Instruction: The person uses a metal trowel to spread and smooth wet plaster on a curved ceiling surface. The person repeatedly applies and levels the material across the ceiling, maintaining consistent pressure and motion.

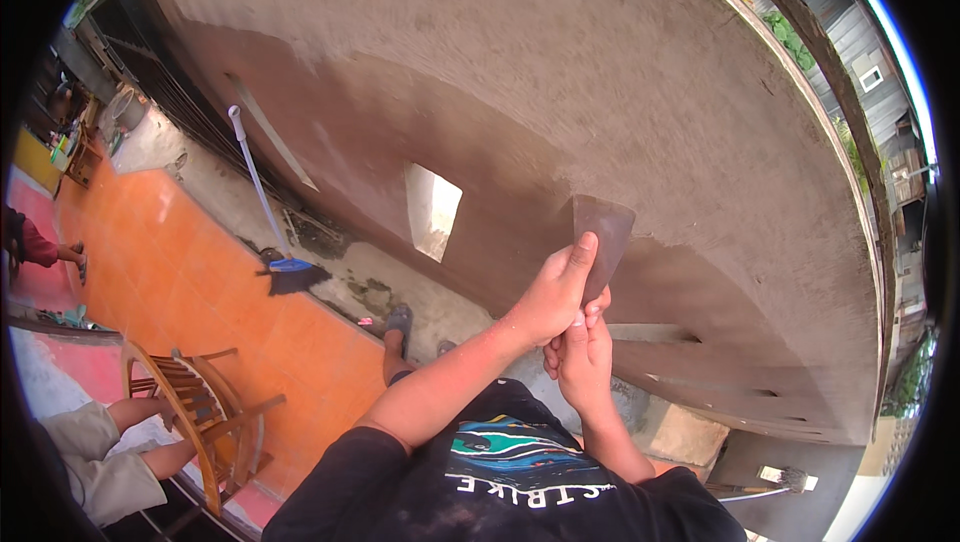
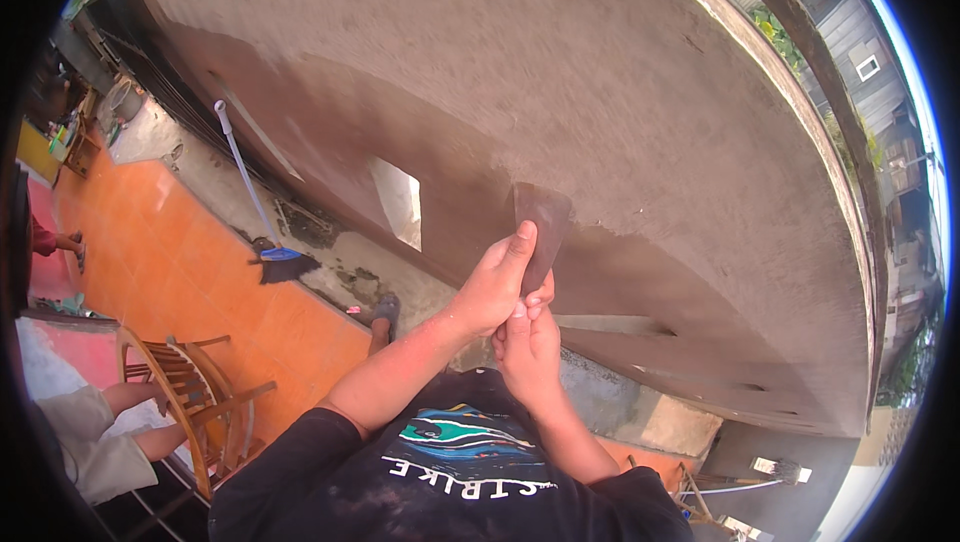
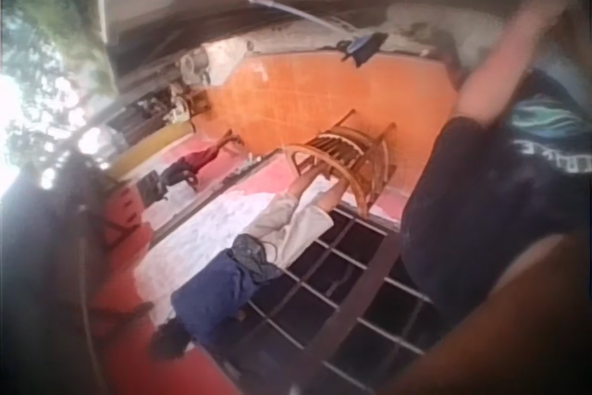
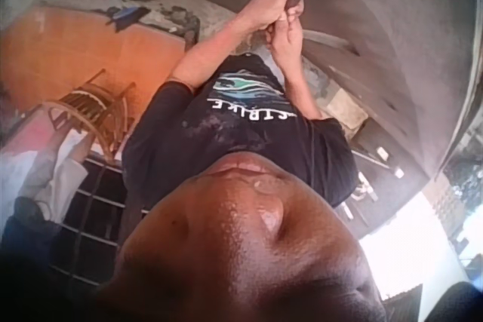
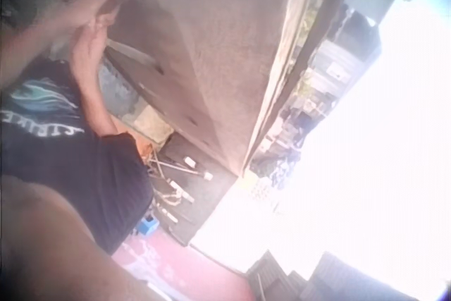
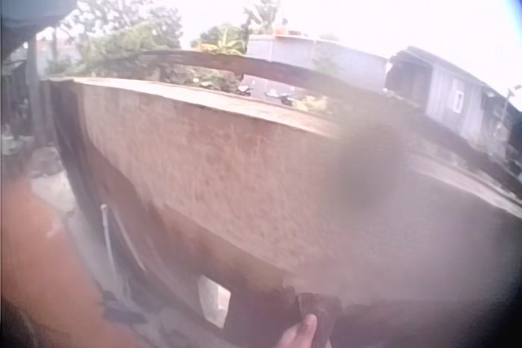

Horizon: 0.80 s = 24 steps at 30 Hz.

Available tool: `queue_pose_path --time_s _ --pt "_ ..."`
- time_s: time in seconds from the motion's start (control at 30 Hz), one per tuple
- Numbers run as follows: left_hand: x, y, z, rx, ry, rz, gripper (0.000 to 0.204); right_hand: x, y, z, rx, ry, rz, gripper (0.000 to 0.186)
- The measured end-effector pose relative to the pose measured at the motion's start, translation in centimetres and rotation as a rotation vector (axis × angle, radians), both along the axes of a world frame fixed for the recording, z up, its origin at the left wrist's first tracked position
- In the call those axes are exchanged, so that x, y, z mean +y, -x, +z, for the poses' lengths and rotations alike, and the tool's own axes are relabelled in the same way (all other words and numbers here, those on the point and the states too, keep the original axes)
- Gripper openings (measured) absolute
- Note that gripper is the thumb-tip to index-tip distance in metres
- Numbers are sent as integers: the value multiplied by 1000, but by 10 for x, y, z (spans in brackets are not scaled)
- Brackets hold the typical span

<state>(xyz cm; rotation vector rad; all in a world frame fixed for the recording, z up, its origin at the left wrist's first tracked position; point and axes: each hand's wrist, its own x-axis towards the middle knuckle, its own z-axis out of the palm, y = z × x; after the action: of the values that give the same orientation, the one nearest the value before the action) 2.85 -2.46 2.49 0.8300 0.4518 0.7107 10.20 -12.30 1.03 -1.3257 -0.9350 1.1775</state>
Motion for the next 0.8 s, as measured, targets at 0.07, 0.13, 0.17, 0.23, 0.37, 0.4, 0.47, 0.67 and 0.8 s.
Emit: queue_pose_path --time_s 0.07,0.13,0.17,0.23,0.37,0.4,0.47,0.67,0.8 --pt "0 2 -1 0 -47 150 64 0 3 -3 13 31 10 26" --pt "0 4 -1 36 5 -9 64 -2 5 -4 50 19 14 26" --pt "0 5 0 69 30 -40 64 -3 6 -4 97 -7 40 26" --pt "-1 6 2 75 21 -55 64 -2 8 -5 89 11 23 26" --pt "13 13 7 116 -50 69 63 14 10 -10 110 -36 52 25" --pt "13 15 7 105 -62 73 63 17 11 -12 122 -41 78 25" --pt "12 17 7 132 -57 60 63 16 11 -15 179 -30 111 25" --pt "0 16 -1 251 -51 -31 64 0 17 -32 251 -24 50 28" --pt "-2 14 -3 280 -69 -2 64 -2 19 -41 274 -61 72 29"
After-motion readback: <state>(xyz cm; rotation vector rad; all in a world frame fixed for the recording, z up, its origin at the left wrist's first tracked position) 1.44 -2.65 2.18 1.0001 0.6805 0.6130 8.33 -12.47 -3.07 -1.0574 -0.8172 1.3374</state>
